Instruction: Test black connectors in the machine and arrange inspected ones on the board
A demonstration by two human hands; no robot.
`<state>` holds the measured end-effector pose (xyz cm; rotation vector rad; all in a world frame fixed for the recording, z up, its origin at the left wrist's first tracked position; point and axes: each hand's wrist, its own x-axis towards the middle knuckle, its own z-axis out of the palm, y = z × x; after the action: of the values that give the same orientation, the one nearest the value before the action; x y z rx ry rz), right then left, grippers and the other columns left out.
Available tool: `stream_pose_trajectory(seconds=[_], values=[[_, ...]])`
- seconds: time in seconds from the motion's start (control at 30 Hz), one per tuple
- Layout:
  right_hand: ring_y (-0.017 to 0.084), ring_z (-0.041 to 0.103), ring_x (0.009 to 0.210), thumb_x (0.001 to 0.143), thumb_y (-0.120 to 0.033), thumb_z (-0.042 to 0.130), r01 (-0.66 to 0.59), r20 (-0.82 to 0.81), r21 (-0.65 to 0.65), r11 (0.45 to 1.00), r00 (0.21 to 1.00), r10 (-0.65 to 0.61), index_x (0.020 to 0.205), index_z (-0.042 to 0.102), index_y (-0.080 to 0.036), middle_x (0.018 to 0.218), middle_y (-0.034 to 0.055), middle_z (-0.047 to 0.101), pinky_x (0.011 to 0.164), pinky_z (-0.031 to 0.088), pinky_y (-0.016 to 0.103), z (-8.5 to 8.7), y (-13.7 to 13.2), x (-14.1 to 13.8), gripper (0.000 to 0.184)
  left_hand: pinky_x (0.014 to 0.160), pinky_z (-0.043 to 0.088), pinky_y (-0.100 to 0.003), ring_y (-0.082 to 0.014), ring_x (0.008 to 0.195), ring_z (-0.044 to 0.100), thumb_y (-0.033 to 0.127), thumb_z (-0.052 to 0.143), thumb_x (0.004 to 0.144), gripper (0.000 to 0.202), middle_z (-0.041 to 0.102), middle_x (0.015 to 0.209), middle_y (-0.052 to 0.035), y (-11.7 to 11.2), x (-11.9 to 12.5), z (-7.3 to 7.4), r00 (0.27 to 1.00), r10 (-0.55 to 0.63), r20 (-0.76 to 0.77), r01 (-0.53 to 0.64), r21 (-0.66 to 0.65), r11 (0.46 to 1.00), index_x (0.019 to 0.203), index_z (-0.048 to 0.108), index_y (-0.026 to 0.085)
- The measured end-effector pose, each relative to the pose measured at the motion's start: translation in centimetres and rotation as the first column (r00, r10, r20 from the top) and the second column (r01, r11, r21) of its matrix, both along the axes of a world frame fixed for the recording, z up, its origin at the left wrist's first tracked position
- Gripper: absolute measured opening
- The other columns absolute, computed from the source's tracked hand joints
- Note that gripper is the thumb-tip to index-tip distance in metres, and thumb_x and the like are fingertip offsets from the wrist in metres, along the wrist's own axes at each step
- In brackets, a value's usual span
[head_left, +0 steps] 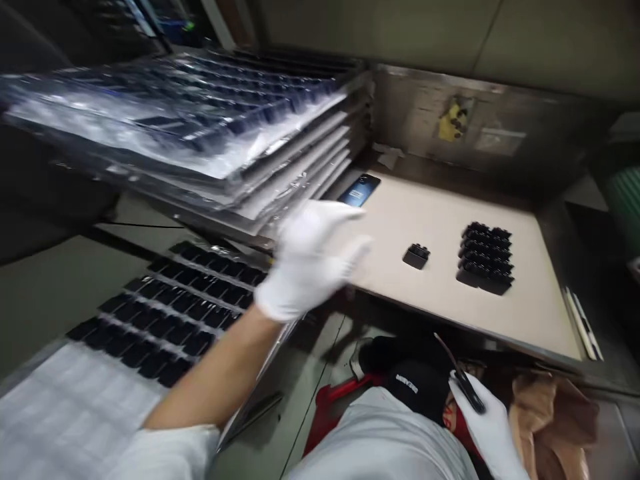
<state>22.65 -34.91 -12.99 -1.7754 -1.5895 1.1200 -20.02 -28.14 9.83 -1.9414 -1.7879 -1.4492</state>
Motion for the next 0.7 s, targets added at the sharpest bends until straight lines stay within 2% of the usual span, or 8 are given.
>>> stream_pose_trajectory(seconds=[0.07, 0.1, 0.23, 0.3, 0.4, 0.5, 0.6, 0.7], values=[[0.035, 0.077, 0.113, 0.083, -0.056, 0.076, -0.018, -0.004, 0.051, 0.999, 1.0, 0.018, 0.111, 0.081, -0.02, 0.118, 0.0121, 0.081, 0.104, 0.063, 0.046, 0.1, -0.7, 0.1, 0.047, 0.119, 0.046, -0.054, -0.0409, 0.141, 0.054, 0.042, 0.092, 0.074, 0.071, 0.061, 0.148, -0.0168, 4.2, 4.7, -4.7, 0.992, -0.122, -0.031, 0.102, -0.366, 0.925, 0.135, 0.063, 0.019], [0.034, 0.077, 0.112, 0.085, -0.054, 0.075, -0.031, 0.007, 0.072, 0.997, 1.0, 0.031, 0.111, 0.08, -0.019, 0.117, 0.013, 0.081, 0.104, 0.063, 0.046, 0.2, -1.1, 0.1, 0.045, 0.118, 0.045, -0.056, -0.0426, 0.143, 0.051, 0.044, 0.091, 0.074, 0.074, 0.058, 0.151, -0.0194, 6.5, 6.5, -6.7, 0.986, -0.164, -0.014, 0.136, -0.489, 0.861, 0.136, 0.062, 0.016], [0.033, 0.078, 0.107, 0.088, -0.051, 0.073, -0.067, 0.058, 0.127, 0.99, 0.997, 0.06, 0.111, 0.08, -0.018, 0.115, 0.014, 0.081, 0.1, 0.065, 0.047, 0.6, -2.4, 0.5, 0.041, 0.108, 0.05, -0.051, -0.0351, 0.12, 0.064, 0.035, 0.081, 0.082, 0.028, 0.072, 0.117, -0.0134, 11.5, 9.2, -10.2, 0.968, -0.197, 0.153, 0.249, -0.603, 0.758, 0.099, 0.068, 0.016], [0.032, 0.079, 0.105, 0.089, -0.049, 0.072, -0.085, 0.069, 0.125, 0.989, 0.995, 0.077, 0.11, 0.08, -0.018, 0.114, 0.0138, 0.082, 0.098, 0.065, 0.046, 0.9, -2.7, 0.7, 0.039, 0.095, 0.055, -0.044, -0.0284, 0.102, 0.069, 0.033, 0.082, 0.079, 0.027, 0.073, 0.101, -0.0078, 9.5, 9.3, -9.9, 0.885, -0.152, 0.44, 0.399, -0.549, 0.735, 0.092, 0.065, 0.017], [0.03, 0.079, 0.101, 0.089, -0.046, 0.071, -0.129, 0.089, 0.134, 0.983, 0.989, 0.117, 0.109, 0.08, -0.018, 0.111, 0.0132, 0.082, 0.094, 0.066, 0.043, 2.0, -2.5, 0.7, 0.035, 0.078, 0.056, -0.035, -0.0198, 0.08, 0.067, 0.038, 0.085, 0.077, 0.034, 0.072, 0.094, -0.0045, 2.8, 9.4, -8.9, 0.537, -0.051, 0.842, 0.646, -0.371, 0.667, 0.097, 0.067, 0.017], [0.028, 0.08, 0.095, 0.09, -0.041, 0.071, -0.218, 0.13, 0.161, 0.963, 0.971, 0.198, 0.107, 0.08, -0.018, 0.106, 0.0116, 0.082, 0.091, 0.066, 0.039, 3.7, -1.8, 0.2, 0.03, 0.066, 0.051, -0.032, -0.0144, 0.066, 0.059, 0.041, 0.084, 0.078, 0.034, 0.069, 0.087, -0.0039, -4.1, 10.2, -9.6, 0.202, 0.144, 0.969, 0.704, -0.246, 0.666, 0.098, 0.07, 0.017], [0.024, 0.078, 0.089, 0.092, -0.036, 0.072, -0.358, 0.188, 0.16, 0.92, 0.926, 0.328, 0.106, 0.079, -0.019, 0.103, 0.009, 0.082, 0.088, 0.064, 0.035, 4.9, -1.1, -0.5, 0.023, 0.071, 0.053, -0.032, -0.0154, 0.073, 0.061, 0.038, 0.085, 0.075, 0.032, 0.068, 0.089, -0.0047, -8.7, 11.1, -12.7, -0.025, 0.339, 0.94, 0.636, -0.246, 0.731, 0.094, 0.07, 0.017], [0.02, 0.074, 0.081, 0.092, -0.032, 0.073, -0.507, 0.206, 0.135, 0.852, 0.855, 0.476, 0.101, 0.077, -0.021, 0.093, 0.0062, 0.079, 0.079, 0.061, 0.032, 4.8, -0.8, -1.2, 0.015, 0.071, 0.053, -0.03, -0.0151, 0.074, 0.06, 0.033, 0.086, 0.07, 0.03, 0.063, 0.08, -0.0016, -11.0, 11.5, -17.3, -0.05, 0.462, 0.885, 0.522, -0.372, 0.768, 0.082, 0.062, 0.018]])
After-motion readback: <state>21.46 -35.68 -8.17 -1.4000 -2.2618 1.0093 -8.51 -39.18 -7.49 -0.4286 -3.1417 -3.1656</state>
